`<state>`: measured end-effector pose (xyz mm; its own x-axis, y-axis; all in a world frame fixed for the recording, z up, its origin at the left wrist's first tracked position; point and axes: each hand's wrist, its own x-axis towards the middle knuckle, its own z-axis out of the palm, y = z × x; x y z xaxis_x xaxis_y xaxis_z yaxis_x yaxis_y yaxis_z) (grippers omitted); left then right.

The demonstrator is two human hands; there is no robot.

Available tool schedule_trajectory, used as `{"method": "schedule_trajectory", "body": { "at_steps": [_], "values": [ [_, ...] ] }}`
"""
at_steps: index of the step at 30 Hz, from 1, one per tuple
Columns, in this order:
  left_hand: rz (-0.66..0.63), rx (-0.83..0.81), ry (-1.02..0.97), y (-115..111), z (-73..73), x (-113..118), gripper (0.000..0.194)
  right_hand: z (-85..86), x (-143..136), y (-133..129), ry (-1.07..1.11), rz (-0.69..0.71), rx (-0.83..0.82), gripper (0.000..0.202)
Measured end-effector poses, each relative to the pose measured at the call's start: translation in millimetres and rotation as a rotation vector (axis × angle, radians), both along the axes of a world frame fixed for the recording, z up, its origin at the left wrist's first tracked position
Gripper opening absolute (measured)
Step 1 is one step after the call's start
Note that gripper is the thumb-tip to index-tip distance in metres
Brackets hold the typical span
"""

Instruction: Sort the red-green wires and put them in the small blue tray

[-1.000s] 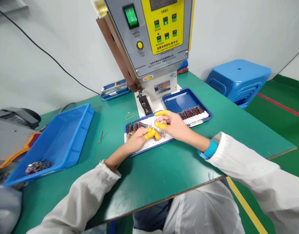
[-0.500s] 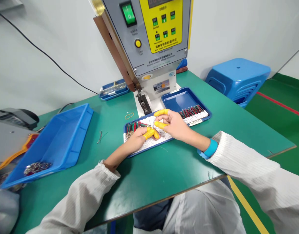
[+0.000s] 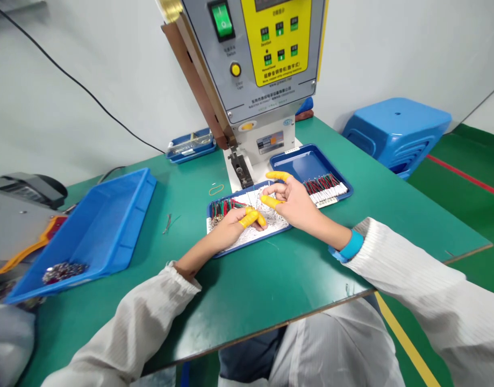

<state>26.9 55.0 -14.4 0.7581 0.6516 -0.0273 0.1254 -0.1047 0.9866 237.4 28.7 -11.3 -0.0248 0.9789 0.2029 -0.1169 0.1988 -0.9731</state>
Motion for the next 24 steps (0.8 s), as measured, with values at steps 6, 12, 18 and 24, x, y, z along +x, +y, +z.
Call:
{"method": "schedule_trajectory", "body": {
  "at_steps": [6,12,18,24],
  "values": [
    [0.017,0.027,-0.004,-1.3,3.9,-0.1,0.053,0.0,-0.2,1.0,0.017,-0.014,0.005,0.055],
    [0.006,-0.005,0.002,0.3,3.7,-0.4,0.05,3.4,-4.4,-2.6,0.038,-0.004,-0.052,0.053],
    [0.013,-0.101,-0.059,1.9,0.8,-1.6,0.051,1.3,-9.1,-6.1,0.03,0.056,-0.087,0.055],
    [-0.004,-0.054,-0.041,1.1,1.5,-1.9,0.049,0.5,-6.9,-5.1,-0.057,0.12,-0.097,0.047]
  ]
}}
